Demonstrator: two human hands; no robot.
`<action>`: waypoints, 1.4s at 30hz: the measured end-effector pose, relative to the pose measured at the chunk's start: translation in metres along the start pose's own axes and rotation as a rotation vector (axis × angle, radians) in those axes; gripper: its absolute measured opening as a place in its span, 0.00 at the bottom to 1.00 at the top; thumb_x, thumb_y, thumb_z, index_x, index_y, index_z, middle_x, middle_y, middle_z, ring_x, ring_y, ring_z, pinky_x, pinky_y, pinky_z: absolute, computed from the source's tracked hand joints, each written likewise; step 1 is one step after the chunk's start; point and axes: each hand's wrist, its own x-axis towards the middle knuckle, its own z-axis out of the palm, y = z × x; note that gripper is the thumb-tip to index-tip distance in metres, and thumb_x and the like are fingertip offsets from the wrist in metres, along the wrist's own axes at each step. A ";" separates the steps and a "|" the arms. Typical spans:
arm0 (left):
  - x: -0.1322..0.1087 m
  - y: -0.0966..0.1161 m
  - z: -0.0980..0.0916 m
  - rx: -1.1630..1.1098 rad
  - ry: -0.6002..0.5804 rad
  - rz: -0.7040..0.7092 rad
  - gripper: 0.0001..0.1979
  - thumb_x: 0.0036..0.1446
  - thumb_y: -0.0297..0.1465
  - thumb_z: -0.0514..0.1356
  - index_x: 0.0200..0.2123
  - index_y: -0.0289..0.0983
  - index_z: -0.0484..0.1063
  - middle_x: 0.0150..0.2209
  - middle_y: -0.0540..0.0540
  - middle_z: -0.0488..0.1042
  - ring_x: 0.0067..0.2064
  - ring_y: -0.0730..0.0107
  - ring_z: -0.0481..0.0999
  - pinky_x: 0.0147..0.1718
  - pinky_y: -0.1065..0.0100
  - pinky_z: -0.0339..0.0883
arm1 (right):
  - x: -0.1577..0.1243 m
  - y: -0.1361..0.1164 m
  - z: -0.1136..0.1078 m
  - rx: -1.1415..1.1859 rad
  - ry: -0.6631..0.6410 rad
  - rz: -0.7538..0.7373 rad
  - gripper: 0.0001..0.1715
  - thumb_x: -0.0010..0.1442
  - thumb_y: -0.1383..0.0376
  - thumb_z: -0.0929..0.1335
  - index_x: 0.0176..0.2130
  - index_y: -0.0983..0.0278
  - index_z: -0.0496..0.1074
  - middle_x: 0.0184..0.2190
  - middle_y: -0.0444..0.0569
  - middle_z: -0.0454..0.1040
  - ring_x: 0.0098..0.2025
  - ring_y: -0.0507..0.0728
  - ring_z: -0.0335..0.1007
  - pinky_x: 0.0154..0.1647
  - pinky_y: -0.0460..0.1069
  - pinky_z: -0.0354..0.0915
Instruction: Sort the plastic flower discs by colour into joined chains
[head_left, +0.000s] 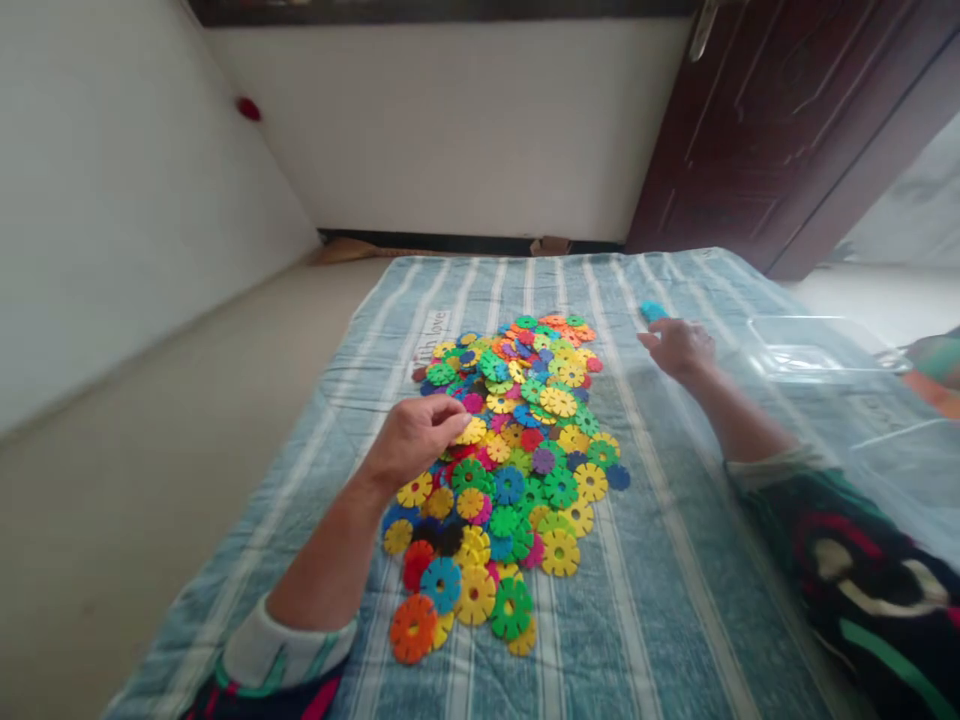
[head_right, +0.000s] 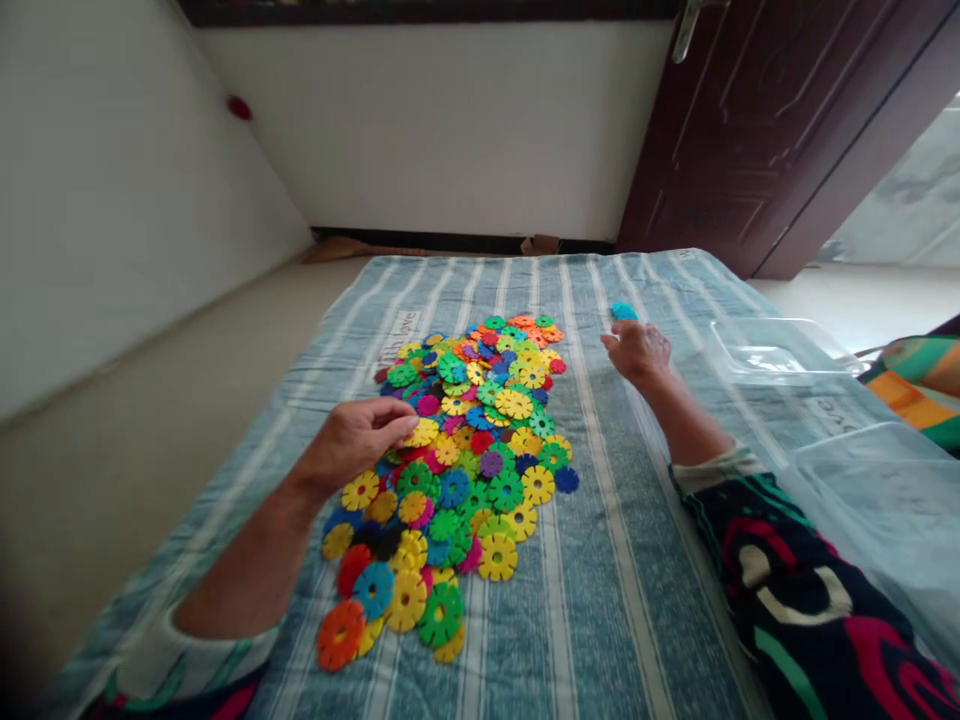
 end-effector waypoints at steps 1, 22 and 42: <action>0.000 -0.001 0.001 0.005 0.004 0.019 0.15 0.51 0.41 0.58 0.27 0.35 0.76 0.22 0.51 0.72 0.25 0.72 0.70 0.25 0.73 0.62 | -0.018 -0.013 0.000 0.025 0.020 -0.082 0.14 0.60 0.60 0.67 0.42 0.63 0.78 0.37 0.57 0.77 0.45 0.66 0.72 0.45 0.57 0.64; -0.002 -0.006 0.004 0.023 0.072 0.143 0.13 0.50 0.37 0.57 0.24 0.34 0.75 0.19 0.50 0.72 0.26 0.71 0.69 0.27 0.71 0.62 | -0.230 -0.178 -0.016 0.206 -0.341 -1.492 0.13 0.60 0.56 0.69 0.36 0.64 0.75 0.48 0.57 0.70 0.58 0.65 0.56 0.54 0.59 0.58; -0.003 0.001 0.009 0.288 -0.078 0.320 0.09 0.51 0.30 0.59 0.35 0.36 0.77 0.33 0.46 0.77 0.35 0.67 0.74 0.37 0.68 0.66 | -0.109 -0.097 -0.029 0.701 -0.111 -0.523 0.14 0.57 0.58 0.68 0.25 0.63 0.75 0.25 0.45 0.75 0.29 0.52 0.68 0.32 0.47 0.61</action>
